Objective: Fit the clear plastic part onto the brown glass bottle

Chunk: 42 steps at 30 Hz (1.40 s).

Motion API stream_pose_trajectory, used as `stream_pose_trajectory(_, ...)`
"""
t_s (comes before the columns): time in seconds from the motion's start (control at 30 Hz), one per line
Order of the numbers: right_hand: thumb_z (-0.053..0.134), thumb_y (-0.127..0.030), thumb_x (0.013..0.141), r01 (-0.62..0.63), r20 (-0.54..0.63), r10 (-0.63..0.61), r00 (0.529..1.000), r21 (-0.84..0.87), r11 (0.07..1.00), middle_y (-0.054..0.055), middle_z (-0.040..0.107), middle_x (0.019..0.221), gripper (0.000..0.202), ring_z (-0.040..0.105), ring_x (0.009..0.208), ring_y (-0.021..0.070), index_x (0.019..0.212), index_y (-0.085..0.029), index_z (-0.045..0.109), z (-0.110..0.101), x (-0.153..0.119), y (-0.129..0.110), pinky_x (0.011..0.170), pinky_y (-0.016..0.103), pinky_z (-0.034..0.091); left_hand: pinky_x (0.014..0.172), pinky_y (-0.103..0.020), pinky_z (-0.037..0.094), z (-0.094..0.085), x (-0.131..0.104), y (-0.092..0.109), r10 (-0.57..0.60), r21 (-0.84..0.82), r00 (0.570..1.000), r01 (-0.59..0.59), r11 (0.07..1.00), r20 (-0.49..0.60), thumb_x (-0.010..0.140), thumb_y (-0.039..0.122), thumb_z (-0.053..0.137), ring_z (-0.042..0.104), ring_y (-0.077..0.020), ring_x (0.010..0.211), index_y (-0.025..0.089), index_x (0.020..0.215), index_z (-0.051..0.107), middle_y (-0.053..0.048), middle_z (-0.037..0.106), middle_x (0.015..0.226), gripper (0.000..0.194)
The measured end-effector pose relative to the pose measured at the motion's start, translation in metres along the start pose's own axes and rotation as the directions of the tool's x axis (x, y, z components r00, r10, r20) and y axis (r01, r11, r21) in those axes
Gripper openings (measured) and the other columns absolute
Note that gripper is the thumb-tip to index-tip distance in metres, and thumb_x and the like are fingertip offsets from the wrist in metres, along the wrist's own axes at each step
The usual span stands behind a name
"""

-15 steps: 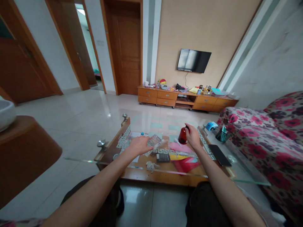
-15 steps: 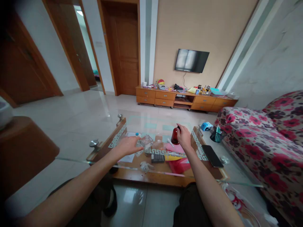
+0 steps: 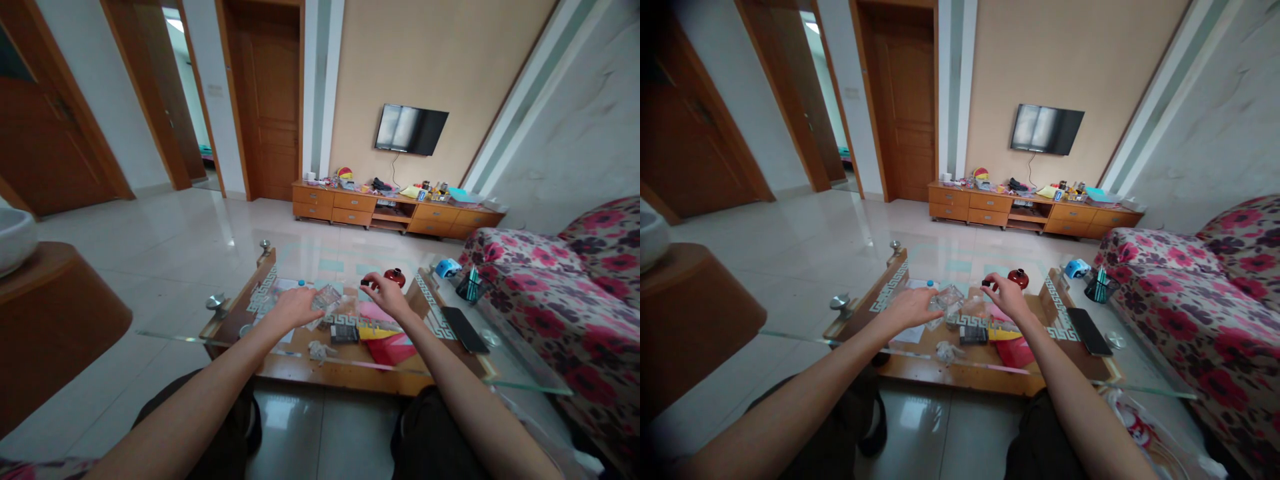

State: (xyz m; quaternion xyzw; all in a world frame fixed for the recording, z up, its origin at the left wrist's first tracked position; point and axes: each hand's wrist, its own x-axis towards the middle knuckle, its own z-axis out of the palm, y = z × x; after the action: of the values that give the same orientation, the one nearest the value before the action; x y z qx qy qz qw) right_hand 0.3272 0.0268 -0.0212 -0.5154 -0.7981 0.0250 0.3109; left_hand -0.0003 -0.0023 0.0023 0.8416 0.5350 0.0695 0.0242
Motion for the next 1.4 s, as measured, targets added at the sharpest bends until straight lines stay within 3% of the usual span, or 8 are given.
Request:
stream_pose_trajectory(0.13, 0.068, -0.048, 0.097, 0.030, 0.257, -0.005, 0.967, -0.093, 0.995, 0.003, 0.078, 0.103, 0.027, 0.073, 0.090, 0.0232, 0.113, -0.027, 0.069, 0.022, 0.001, -0.005, 0.083, 0.031, 0.051, 0.095, -0.044, 0.054, 0.001, 0.000, -0.001, 0.007, 0.003, 1.000, -0.007, 1.000, -0.005, 0.089, 0.067, 0.064, 0.071, -0.0369, 0.113, 0.022, 0.132, 0.068, -0.017, 0.074, 0.121, 0.063)
stream_pose_trajectory(0.27, 0.070, -0.045, 0.094, 0.013, 0.363, 0.061, 0.930, -0.196, 0.981, 0.005, 0.079, 0.102, 0.029, 0.073, 0.090, 0.0239, 0.114, -0.025, 0.069, 0.036, 0.003, -0.003, 0.077, 0.028, 0.049, 0.096, -0.044, 0.054, 0.002, 0.000, -0.003, 0.012, -0.003, 1.000, -0.012, 1.000, 0.002, 0.089, 0.067, 0.065, 0.070, -0.0373, 0.116, 0.022, 0.137, 0.066, -0.018, 0.073, 0.125, 0.065)
stream_pose_trajectory(0.8, 0.067, -0.044, 0.097, 0.001, 0.372, 0.106, 0.922, -0.277, 0.961, 0.007, 0.078, 0.101, 0.023, 0.072, 0.095, 0.0263, 0.107, -0.025, 0.075, 0.036, -0.003, -0.004, 0.084, 0.031, 0.051, 0.097, -0.041, 0.052, 0.001, -0.002, -0.015, -0.009, -0.023, 0.998, 0.010, 1.000, 0.068, 0.082, 0.070, 0.071, 0.069, -0.0370, 0.119, 0.025, 0.139, 0.062, -0.017, 0.072, 0.131, 0.073)
stream_pose_trajectory(0.87, 0.058, -0.041, 0.102, 0.027, 0.309, 0.060, 0.949, -0.269, 0.963, 0.009, 0.076, 0.116, 0.024, 0.068, 0.111, 0.0282, 0.112, -0.026, 0.074, 0.024, -0.003, -0.006, 0.098, 0.037, 0.050, 0.095, -0.043, 0.053, 0.001, -0.004, -0.020, -0.016, -0.016, 0.996, 0.018, 1.000, 0.087, 0.082, 0.072, 0.069, 0.070, -0.0383, 0.116, 0.024, 0.140, 0.061, -0.017, 0.074, 0.128, 0.076)
stream_pose_trajectory(0.97, 0.056, -0.032, 0.101, 0.037, -0.010, -0.041, 0.999, -0.269, 0.963, 0.011, 0.056, 0.152, 0.034, 0.050, 0.139, 0.0328, 0.132, -0.028, 0.066, 0.002, -0.004, -0.007, 0.117, 0.051, 0.038, 0.097, -0.041, 0.052, 0.002, -0.008, -0.029, -0.015, -0.046, 0.993, 0.021, 0.999, 0.119, 0.083, 0.073, 0.068, 0.070, -0.0372, 0.118, 0.024, 0.141, 0.061, -0.017, 0.074, 0.128, 0.076)
stream_pose_trajectory(1.13, 0.064, -0.039, 0.092, -0.218, -0.468, 0.092, 0.879, -0.224, 0.950, 0.016, 0.015, 0.174, 0.075, 0.029, 0.155, 0.0385, 0.160, -0.021, 0.036, -0.020, -0.008, 0.013, 0.123, 0.058, 0.031, 0.098, -0.036, 0.052, 0.005, -0.013, -0.038, 0.028, -0.061, 0.992, -0.021, 0.998, 0.121, 0.083, 0.066, 0.071, 0.070, -0.0343, 0.120, 0.023, 0.143, 0.060, -0.015, 0.075, 0.129, 0.074)
stream_pose_trajectory(1.23, 0.067, -0.049, 0.088, -0.332, -0.517, 0.210, 0.829, -0.154, 0.931, 0.020, 0.019, 0.173, 0.091, 0.029, 0.155, 0.0402, 0.164, -0.017, 0.028, -0.018, -0.017, 0.041, 0.122, 0.058, 0.033, 0.100, -0.037, 0.052, 0.010, -0.012, -0.039, 0.048, -0.062, 0.992, -0.041, 0.997, 0.115, 0.084, 0.063, 0.073, 0.069, -0.0346, 0.122, 0.022, 0.146, 0.057, -0.015, 0.073, 0.131, 0.076)
stream_pose_trajectory(1.4, 0.068, -0.056, 0.084, -0.349, -0.307, 0.330, 0.892, -0.007, 0.937, 0.016, 0.066, 0.140, 0.080, 0.065, 0.124, 0.0368, 0.153, -0.021, 0.047, -0.005, -0.034, 0.080, 0.106, 0.052, 0.051, 0.098, -0.042, 0.053, 0.022, -0.007, -0.042, 0.081, -0.018, 0.992, -0.079, 0.997, 0.098, 0.081, 0.064, 0.075, 0.070, -0.0376, 0.118, 0.020, 0.142, 0.058, -0.018, 0.074, 0.126, 0.077)
